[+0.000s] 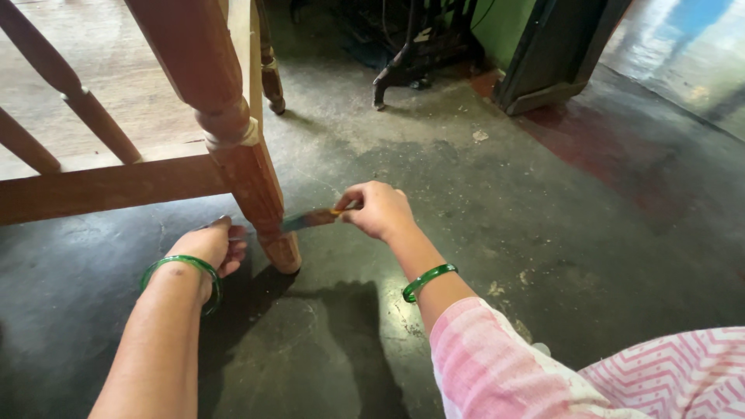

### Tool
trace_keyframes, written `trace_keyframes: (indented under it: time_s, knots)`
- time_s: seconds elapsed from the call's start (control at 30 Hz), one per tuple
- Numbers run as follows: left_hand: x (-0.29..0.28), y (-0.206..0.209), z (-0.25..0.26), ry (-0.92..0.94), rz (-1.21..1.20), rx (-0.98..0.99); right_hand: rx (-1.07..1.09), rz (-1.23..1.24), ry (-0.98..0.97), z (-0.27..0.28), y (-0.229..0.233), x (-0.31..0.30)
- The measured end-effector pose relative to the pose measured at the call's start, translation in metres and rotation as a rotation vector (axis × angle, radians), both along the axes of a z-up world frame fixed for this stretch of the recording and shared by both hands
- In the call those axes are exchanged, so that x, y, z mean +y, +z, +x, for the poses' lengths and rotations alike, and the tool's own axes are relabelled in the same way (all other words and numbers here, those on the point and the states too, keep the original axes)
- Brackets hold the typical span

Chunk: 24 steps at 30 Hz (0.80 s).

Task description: The person sands a wooden chair with a small sanding block. They work on the front leg, then move to the armrest and back spindles, rubbing the surfaces to smooth them.

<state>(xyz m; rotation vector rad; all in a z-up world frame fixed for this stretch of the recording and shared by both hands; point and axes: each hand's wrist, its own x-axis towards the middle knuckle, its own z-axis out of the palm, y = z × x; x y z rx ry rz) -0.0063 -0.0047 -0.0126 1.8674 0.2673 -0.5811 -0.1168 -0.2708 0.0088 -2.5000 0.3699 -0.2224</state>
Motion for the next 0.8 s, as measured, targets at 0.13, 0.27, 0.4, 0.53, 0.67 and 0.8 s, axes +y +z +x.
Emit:
trace_keyframes:
  time_s: [0.13,0.27,0.4,0.53,0.67,0.8]
  knots:
    - [-0.006,0.003,-0.005,-0.033,-0.005,-0.005,-0.074,0.013,-0.153,0.004,-0.007,0.005]
    - [-0.007,-0.003,-0.004,-0.042,-0.002,0.015,0.033,-0.013,0.062,0.010,-0.007,-0.002]
    - [-0.007,-0.013,0.005,-0.003,0.006,0.000,-0.035,0.461,0.282,0.014,-0.003,-0.016]
    - [-0.011,-0.020,0.009,0.029,-0.006,-0.001,-0.043,0.028,-0.053,0.009,-0.003,-0.008]
    - [-0.010,-0.023,0.012,0.024,0.010,0.018,-0.009,0.020,-0.065,0.007,0.002,0.012]
    - [-0.009,-0.026,0.012,0.023,0.009,0.020,0.085,-0.064,0.101,0.009,0.016,0.006]
